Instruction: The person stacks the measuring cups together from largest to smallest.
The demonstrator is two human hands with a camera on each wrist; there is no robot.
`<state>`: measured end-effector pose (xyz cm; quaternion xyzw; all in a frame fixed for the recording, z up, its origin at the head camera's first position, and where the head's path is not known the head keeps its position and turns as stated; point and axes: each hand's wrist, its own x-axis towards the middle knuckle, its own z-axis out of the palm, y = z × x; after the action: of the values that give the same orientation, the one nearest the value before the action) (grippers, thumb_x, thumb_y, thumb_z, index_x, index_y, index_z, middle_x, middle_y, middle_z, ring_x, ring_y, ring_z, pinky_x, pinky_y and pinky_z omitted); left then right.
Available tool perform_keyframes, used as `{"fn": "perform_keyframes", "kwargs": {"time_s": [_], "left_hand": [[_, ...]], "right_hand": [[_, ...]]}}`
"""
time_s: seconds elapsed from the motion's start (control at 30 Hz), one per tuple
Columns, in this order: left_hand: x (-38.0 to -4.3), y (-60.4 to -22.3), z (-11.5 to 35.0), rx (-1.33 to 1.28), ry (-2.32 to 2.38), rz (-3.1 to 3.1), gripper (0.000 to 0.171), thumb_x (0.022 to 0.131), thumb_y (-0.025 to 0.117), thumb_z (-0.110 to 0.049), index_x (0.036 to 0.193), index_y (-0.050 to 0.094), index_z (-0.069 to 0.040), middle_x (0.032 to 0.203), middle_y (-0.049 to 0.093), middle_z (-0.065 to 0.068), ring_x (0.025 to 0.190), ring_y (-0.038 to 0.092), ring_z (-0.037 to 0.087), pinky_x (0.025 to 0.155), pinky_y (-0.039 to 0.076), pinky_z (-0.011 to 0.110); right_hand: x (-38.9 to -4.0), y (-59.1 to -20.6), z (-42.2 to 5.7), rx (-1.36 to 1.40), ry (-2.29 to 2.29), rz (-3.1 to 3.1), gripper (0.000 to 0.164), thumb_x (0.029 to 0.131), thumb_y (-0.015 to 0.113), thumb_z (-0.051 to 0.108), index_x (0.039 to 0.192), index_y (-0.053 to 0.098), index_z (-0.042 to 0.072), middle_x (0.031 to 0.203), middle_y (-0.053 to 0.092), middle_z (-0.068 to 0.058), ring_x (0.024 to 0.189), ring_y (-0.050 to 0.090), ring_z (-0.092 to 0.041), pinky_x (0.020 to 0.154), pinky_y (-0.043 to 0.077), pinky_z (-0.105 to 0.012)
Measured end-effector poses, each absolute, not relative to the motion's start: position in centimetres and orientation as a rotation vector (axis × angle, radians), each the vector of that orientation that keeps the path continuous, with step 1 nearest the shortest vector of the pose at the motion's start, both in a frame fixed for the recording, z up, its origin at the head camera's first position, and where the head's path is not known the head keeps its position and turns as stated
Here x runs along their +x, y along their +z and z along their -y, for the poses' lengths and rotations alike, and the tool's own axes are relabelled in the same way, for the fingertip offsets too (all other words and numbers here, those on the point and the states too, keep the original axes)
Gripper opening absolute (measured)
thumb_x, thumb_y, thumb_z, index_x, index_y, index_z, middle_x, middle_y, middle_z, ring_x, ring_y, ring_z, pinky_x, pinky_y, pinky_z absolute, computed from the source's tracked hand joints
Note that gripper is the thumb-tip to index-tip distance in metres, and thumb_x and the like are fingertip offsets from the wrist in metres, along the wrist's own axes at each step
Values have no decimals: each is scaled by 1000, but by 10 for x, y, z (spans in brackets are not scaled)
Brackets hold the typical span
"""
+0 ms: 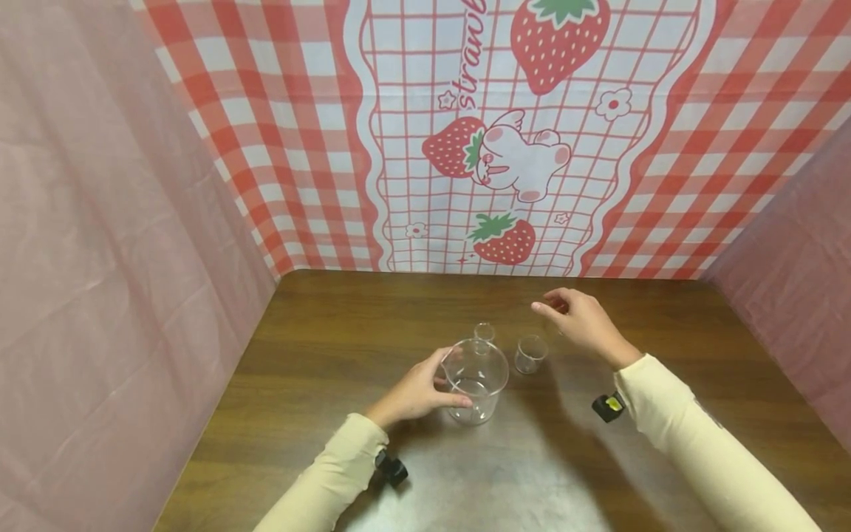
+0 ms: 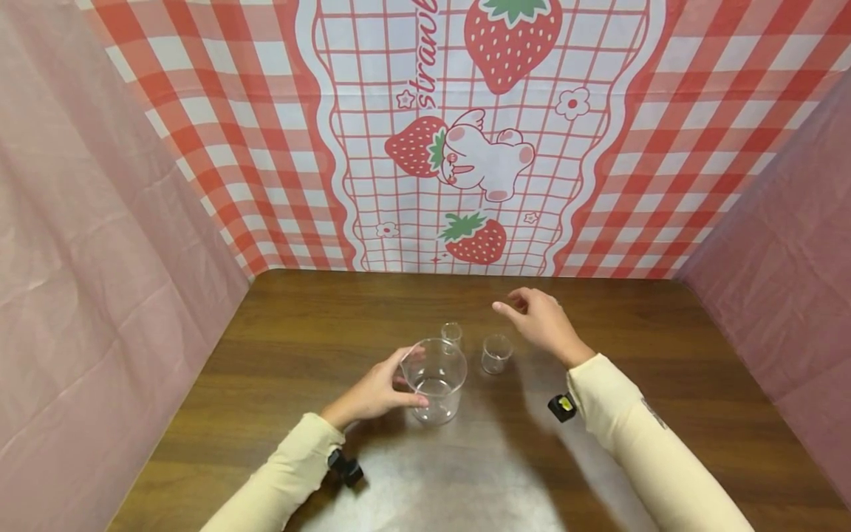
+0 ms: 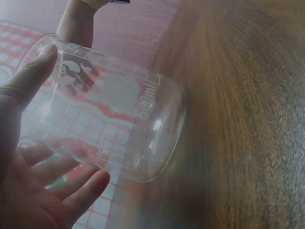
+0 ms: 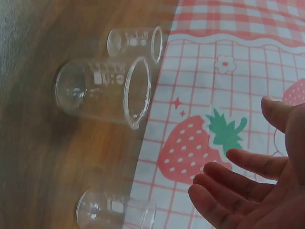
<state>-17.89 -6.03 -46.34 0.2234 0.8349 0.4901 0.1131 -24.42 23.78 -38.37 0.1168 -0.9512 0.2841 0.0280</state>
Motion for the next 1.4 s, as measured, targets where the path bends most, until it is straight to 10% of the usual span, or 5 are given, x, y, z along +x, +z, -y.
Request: {"fn": "perform_keyframes", "kwargs": {"time_s": [1.4], "left_hand": [[-179, -465, 61, 670, 1449, -2430, 89, 76, 83, -27, 148, 34, -8, 150, 45, 13, 116, 62, 33, 98, 55, 38]], "right_hand": [[-288, -402, -270, 50, 380, 3080, 63, 92, 57, 54, 103, 66, -8, 107, 65, -32, 93, 63, -50, 69, 54, -59]]}}
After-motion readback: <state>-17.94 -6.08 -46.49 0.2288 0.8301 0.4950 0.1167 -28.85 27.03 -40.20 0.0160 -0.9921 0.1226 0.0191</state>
